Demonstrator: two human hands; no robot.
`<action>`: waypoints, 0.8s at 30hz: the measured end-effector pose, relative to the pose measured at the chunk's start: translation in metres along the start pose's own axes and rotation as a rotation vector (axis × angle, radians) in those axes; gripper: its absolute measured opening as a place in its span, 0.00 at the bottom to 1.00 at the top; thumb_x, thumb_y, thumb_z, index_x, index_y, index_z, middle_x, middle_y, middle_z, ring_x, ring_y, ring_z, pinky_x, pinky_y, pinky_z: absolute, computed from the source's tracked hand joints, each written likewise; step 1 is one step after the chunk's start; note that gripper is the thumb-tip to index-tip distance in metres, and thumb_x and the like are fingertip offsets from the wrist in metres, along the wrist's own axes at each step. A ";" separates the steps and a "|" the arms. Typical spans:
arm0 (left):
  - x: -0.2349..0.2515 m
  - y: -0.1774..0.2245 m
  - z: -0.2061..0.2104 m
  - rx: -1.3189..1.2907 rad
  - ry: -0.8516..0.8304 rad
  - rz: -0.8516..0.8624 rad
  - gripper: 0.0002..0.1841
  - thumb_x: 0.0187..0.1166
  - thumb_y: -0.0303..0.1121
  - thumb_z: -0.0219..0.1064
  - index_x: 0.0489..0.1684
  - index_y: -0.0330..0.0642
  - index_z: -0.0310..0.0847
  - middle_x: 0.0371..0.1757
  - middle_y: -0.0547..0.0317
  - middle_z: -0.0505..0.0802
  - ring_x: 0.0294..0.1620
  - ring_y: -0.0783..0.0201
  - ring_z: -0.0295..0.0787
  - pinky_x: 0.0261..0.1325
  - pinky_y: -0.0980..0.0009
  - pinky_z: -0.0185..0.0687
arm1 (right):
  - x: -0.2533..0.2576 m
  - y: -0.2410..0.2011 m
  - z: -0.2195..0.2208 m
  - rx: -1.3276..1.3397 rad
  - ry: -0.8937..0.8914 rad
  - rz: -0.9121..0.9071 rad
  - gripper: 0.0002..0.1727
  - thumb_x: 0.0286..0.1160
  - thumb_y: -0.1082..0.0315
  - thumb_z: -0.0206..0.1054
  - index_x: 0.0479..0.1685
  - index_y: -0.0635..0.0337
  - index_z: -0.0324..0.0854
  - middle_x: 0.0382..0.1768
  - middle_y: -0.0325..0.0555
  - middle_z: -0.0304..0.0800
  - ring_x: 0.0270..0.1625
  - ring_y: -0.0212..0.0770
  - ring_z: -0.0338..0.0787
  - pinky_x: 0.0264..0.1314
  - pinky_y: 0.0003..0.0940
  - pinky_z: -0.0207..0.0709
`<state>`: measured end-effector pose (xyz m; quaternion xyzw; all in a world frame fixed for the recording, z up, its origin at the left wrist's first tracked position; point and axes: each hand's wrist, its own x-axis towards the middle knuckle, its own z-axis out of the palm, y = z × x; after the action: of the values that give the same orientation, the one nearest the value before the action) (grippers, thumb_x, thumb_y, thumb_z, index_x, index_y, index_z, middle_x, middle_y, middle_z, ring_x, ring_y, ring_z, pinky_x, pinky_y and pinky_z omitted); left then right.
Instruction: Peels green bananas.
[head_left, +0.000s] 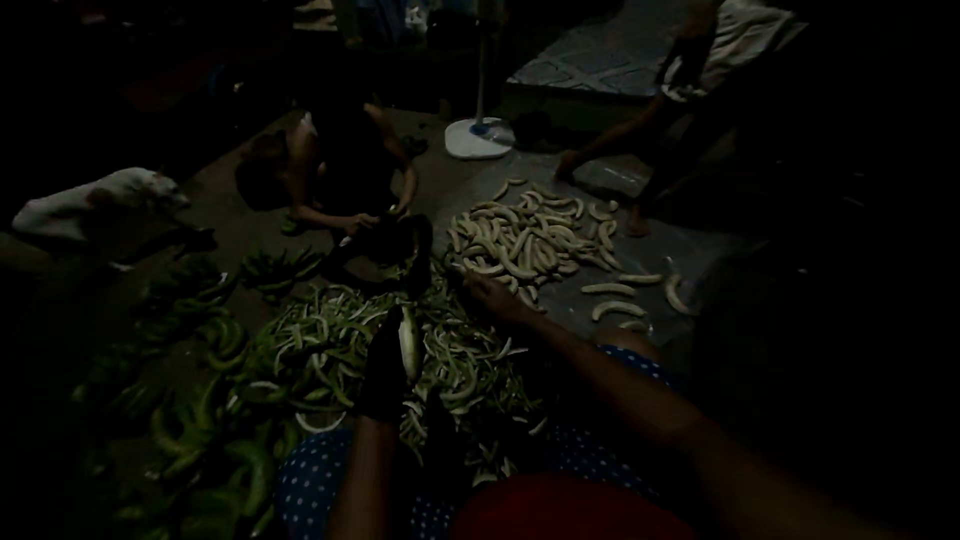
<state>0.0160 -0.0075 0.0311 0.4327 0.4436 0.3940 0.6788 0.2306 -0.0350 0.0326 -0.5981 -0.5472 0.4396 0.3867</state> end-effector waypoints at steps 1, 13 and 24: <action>-0.003 0.008 0.004 0.163 0.045 -0.035 0.22 0.96 0.40 0.40 0.63 0.32 0.76 0.36 0.55 0.85 0.26 0.70 0.79 0.30 0.75 0.79 | 0.001 -0.005 -0.002 0.042 0.018 -0.003 0.25 0.96 0.60 0.48 0.81 0.67 0.69 0.54 0.56 0.86 0.47 0.36 0.84 0.55 0.35 0.80; 0.000 -0.008 -0.027 0.017 0.219 -0.106 0.21 0.94 0.47 0.43 0.68 0.43 0.72 0.34 0.53 0.82 0.24 0.66 0.77 0.26 0.72 0.77 | 0.013 0.049 0.044 -0.545 0.024 -0.548 0.30 0.80 0.43 0.67 0.69 0.58 0.85 0.58 0.54 0.94 0.56 0.56 0.94 0.55 0.64 0.84; 0.020 -0.025 -0.032 -0.253 0.180 -0.132 0.26 0.88 0.60 0.46 0.54 0.48 0.80 0.37 0.58 0.89 0.31 0.66 0.88 0.30 0.70 0.86 | 0.019 0.065 0.039 -0.696 0.086 -0.793 0.32 0.81 0.39 0.60 0.62 0.59 0.88 0.45 0.56 0.92 0.50 0.58 0.93 0.53 0.58 0.84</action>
<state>-0.0042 0.0107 -0.0046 0.2768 0.4769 0.4381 0.7099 0.2148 -0.0231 -0.0430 -0.4559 -0.8286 0.0271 0.3240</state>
